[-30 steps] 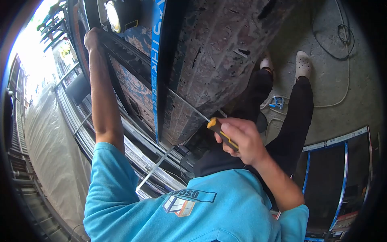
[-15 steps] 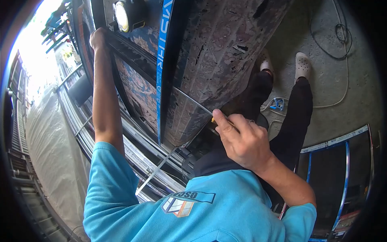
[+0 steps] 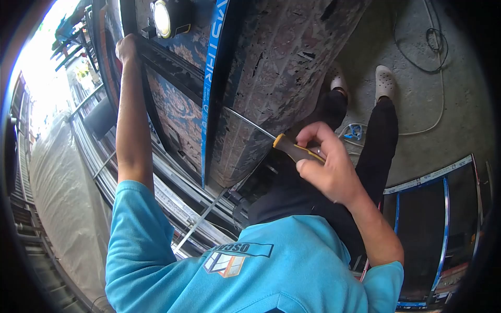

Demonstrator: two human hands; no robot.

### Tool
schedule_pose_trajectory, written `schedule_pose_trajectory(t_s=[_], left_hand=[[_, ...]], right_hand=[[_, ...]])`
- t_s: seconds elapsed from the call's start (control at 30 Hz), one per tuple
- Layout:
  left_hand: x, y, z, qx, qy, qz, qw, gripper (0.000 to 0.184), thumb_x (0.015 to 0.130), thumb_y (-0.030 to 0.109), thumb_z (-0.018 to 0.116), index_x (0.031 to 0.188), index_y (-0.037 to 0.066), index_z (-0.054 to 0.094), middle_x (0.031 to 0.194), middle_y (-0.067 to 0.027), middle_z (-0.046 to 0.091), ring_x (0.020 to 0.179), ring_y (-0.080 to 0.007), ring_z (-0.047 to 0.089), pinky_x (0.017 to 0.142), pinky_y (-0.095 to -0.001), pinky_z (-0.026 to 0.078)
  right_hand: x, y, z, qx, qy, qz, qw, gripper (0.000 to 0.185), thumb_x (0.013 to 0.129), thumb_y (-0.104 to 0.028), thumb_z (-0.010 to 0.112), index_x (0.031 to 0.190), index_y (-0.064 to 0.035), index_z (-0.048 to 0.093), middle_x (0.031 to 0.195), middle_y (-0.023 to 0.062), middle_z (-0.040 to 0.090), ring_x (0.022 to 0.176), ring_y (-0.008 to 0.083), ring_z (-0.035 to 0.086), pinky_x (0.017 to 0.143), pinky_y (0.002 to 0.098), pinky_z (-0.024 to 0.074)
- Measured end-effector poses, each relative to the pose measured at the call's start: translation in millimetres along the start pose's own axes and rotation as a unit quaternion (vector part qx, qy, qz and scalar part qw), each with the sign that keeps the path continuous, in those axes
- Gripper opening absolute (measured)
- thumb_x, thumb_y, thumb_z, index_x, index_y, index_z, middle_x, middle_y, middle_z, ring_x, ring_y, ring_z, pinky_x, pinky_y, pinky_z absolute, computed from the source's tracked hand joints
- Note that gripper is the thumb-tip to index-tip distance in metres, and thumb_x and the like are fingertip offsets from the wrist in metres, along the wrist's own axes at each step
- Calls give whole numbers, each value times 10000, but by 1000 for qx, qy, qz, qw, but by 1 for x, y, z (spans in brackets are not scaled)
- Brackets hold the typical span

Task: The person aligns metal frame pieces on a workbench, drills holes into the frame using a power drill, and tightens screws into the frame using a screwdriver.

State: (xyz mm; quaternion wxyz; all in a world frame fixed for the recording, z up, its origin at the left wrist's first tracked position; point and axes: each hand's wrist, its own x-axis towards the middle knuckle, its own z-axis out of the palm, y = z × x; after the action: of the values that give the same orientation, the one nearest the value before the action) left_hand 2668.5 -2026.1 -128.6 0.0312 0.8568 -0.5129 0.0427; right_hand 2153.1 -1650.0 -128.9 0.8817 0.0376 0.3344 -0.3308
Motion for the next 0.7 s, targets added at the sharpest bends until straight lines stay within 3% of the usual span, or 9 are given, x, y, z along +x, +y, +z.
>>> schedule_pose_trajectory(t_s=[0.03,0.07,0.1,0.2,0.3,0.43,0.5,0.6,0.7], left_hand=[[-2,3,-1,-40,-14,-37,998,424,673,215,682,1024,-20,722,1036,-196,705,1003,-303,669,892,-383,500],[-3,6,-1,-80,-26,-74,994,513,649,230,701,1094,-23,711,1118,-222,701,1090,-331,661,964,-391,486],[-13,16,-6,-82,-19,-82,993,519,647,222,703,1106,-19,708,1125,-219,700,1086,-330,661,962,-390,487],[-15,16,-9,-69,-15,-82,994,525,642,208,707,1117,-15,705,1125,-214,700,1079,-329,662,956,-387,489],[-10,14,-9,-51,-18,-65,996,516,637,199,708,1105,-18,706,1102,-207,705,1058,-325,666,943,-383,494],[-25,29,-20,-47,-41,-74,995,490,632,192,707,1070,-28,710,1050,-198,714,1010,-314,672,914,-377,503],[-26,28,-17,-57,-30,-71,995,479,633,188,706,1059,-32,712,1037,-198,714,991,-312,674,901,-376,505],[-25,24,-13,-84,-6,-69,994,466,634,181,707,1046,-39,712,1024,-199,714,968,-312,677,884,-375,509],[-22,21,-12,-98,-1,-72,993,460,631,168,711,1039,-44,714,1025,-200,714,963,-311,680,876,-372,511]], right_hand=[[-1,-5,5,-252,4,-174,952,347,782,-10,639,1126,11,597,1015,139,588,705,193,631,571,290,499],[-1,-9,10,-479,6,-331,813,378,735,39,652,1111,19,616,1030,146,577,760,227,646,632,321,533],[-10,-7,18,-539,18,-329,775,437,727,68,665,1162,20,647,1051,169,575,836,286,657,736,377,566],[-4,27,9,-596,9,-430,679,540,792,42,691,1324,-2,612,1157,186,606,862,301,679,743,372,587],[-3,32,5,-604,-1,-436,667,514,807,22,702,1314,6,615,1167,193,623,843,302,686,719,366,595],[0,24,6,-537,61,-418,730,497,780,-14,749,1260,17,625,1132,189,638,820,280,686,711,339,594],[5,20,5,-561,69,-416,712,511,750,-4,756,1243,19,622,1094,171,630,825,279,673,716,347,574],[7,8,17,-521,106,-325,782,533,722,51,697,1248,30,612,1077,176,590,885,322,641,775,401,528],[-2,9,9,-513,64,-282,808,539,722,57,680,1255,37,603,1097,193,579,901,339,641,789,407,529]])
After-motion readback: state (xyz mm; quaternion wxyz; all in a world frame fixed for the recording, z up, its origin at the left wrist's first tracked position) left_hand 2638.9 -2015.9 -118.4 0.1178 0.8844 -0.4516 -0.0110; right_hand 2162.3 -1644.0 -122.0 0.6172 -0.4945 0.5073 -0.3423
